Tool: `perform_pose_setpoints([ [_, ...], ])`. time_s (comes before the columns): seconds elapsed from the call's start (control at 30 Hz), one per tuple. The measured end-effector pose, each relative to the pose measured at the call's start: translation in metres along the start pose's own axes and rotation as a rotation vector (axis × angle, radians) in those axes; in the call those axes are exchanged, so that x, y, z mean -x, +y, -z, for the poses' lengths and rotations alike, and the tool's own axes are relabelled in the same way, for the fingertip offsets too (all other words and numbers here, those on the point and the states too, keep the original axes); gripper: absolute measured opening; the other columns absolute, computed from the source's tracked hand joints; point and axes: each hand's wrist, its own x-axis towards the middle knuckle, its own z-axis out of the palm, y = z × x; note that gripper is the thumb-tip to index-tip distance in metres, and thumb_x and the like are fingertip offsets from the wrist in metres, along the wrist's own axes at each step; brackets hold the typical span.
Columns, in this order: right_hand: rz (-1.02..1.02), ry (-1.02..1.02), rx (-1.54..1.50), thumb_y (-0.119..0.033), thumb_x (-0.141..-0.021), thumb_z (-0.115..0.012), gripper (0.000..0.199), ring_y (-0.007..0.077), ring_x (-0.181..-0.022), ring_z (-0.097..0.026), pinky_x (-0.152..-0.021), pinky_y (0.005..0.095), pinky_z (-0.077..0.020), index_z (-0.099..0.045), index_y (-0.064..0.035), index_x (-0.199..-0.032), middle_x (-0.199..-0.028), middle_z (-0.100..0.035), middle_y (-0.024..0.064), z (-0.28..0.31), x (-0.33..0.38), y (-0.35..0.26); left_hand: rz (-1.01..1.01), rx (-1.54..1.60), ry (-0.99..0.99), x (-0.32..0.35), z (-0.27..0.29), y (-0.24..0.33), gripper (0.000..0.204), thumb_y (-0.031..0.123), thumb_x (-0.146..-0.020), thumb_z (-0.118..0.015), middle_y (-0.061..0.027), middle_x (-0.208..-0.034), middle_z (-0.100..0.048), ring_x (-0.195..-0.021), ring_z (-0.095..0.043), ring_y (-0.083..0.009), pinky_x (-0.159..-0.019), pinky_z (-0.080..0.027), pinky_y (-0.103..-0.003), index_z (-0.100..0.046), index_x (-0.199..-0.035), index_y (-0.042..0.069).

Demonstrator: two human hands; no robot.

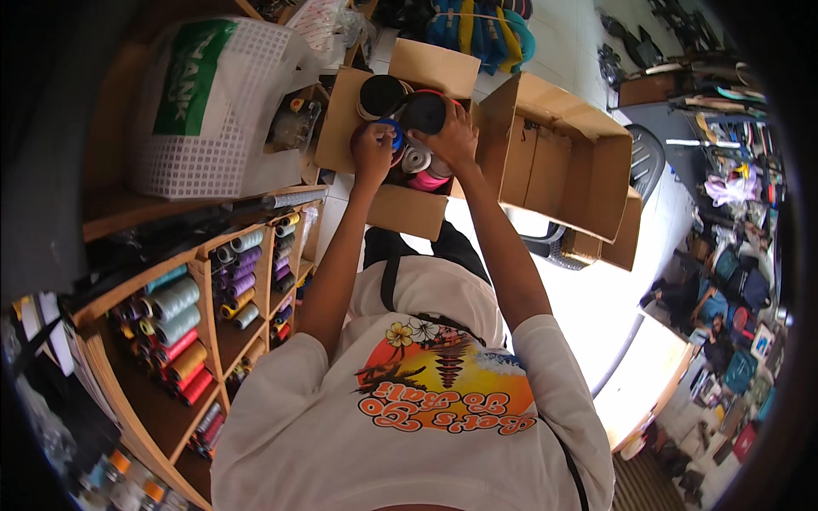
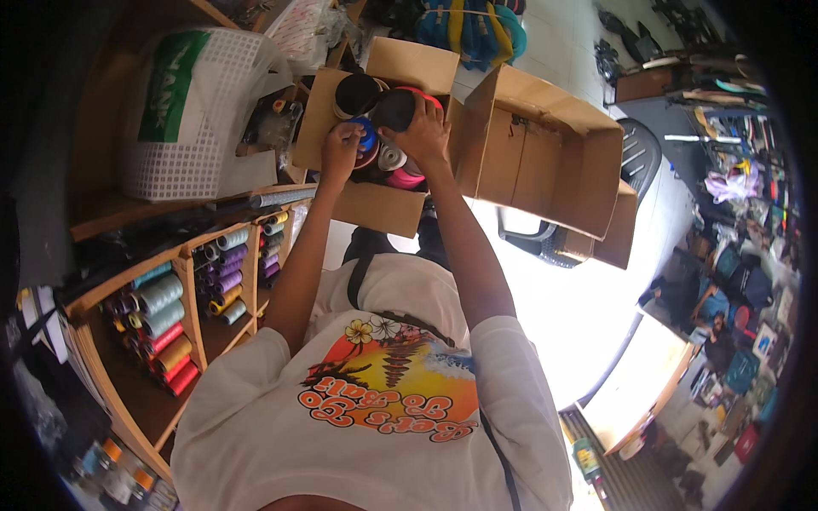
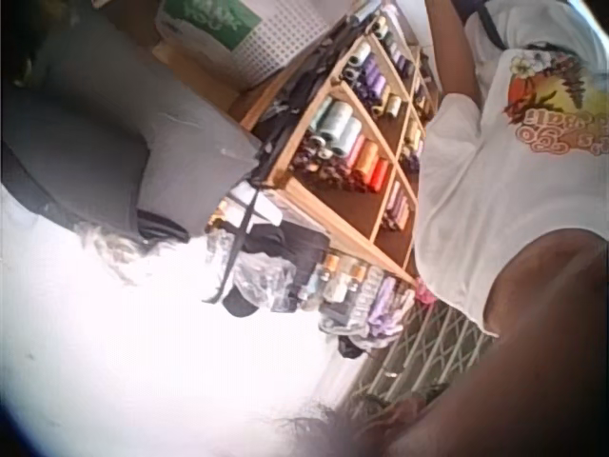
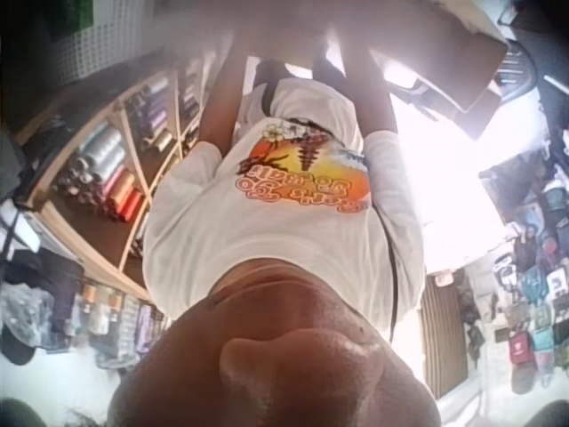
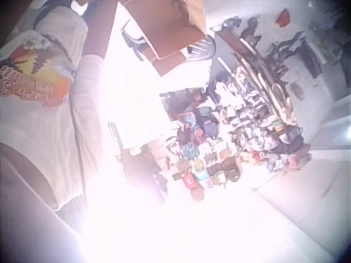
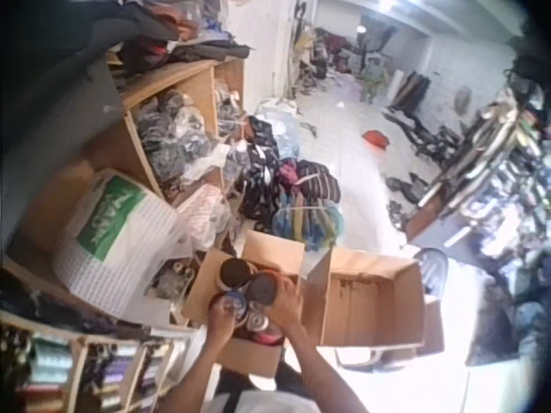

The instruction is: The person picks up various rolls of tape and elastic from a box and places them onto shelves in a workshop.

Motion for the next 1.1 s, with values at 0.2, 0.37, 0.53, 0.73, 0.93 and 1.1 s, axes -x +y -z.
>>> perform_pose_setpoints([
  [0.2,-0.119,0.136,-0.018,-0.06,-0.058,-0.078,0.098,0.0349,-0.125,-0.048,-0.1,0.0526,-0.0388,-0.046,-0.0058,-0.133,-0.131,-0.052,0.0186,-0.017,0.0,-0.014,-0.163,-0.274,-0.087,-0.036,-0.005,-0.015,0.021,0.019,-0.089,-0.06,-0.0148,-0.095,-0.07,-0.087,-0.068,-0.0313,-0.077,-0.053,-0.038,-0.064,-0.1,0.001],
  [0.37,-0.162,0.162,-0.04,-0.056,-0.059,-0.077,0.095,0.0395,-0.123,-0.049,-0.1,0.0506,-0.0409,-0.048,-0.0007,-0.13,-0.128,-0.052,0.0239,-0.021,-0.001,-0.018,-0.236,-0.446,-0.127,-0.042,-0.01,-0.013,0.021,0.017,-0.09,-0.057,-0.014,-0.095,-0.069,-0.082,-0.068,-0.0235,-0.072,-0.053,-0.033,-0.063,-0.104,0.002],
  [0.53,0.042,0.168,-0.468,-0.048,-0.07,-0.074,0.068,0.0404,-0.101,-0.062,-0.087,0.0459,-0.0513,-0.057,-0.005,-0.121,-0.111,-0.063,0.0234,-0.034,-0.01,0.012,-0.225,-0.553,-0.207,-0.009,-0.01,0.037,0.02,0.011,-0.087,-0.057,-0.0214,-0.094,-0.066,-0.094,-0.063,-0.0376,-0.084,-0.049,-0.042,-0.062,-0.101,-0.001],
  [0.73,-0.101,0.058,-0.233,-0.036,-0.079,-0.069,0.051,0.0365,-0.101,-0.064,-0.085,0.044,-0.0527,-0.06,-0.0071,-0.12,-0.109,-0.066,0.0205,-0.027,-0.008,0.018,-0.377,-0.216,0.034,-0.027,0.01,-0.002,0.019,0.005,-0.086,-0.059,-0.0189,-0.095,-0.065,-0.094,-0.064,-0.0352,-0.085,-0.049,-0.042,-0.059,-0.104,-0.001],
  [0.93,0.004,0.331,-0.413,-0.029,-0.08,-0.071,0.039,0.0372,-0.1,-0.064,-0.085,0.0439,-0.0512,-0.065,-0.006,-0.111,-0.104,-0.067,0.0201,-0.038,0.002,0.01,-0.462,-0.399,-0.32,-0.04,0.044,-0.03,0.041,0.023,-0.079,-0.075,-0.0185,-0.097,-0.065,-0.09,-0.064,-0.0366,-0.086,-0.048,-0.043,-0.057,-0.108,0.0],
  [1.1,0.095,0.446,-0.323,-0.028,-0.083,-0.069,0.042,0.0397,-0.103,-0.06,-0.091,0.0459,-0.0474,-0.061,-0.0018,-0.115,-0.111,-0.064,0.0219,-0.046,0.001,0.016,-0.588,-0.622,-0.029,-0.033,0.019,-0.035,0.063,0.025,-0.064,-0.085,-0.0184,-0.098,-0.063,-0.095,-0.062,-0.0379,-0.089,-0.048,-0.043,-0.056,-0.115,0.002],
])
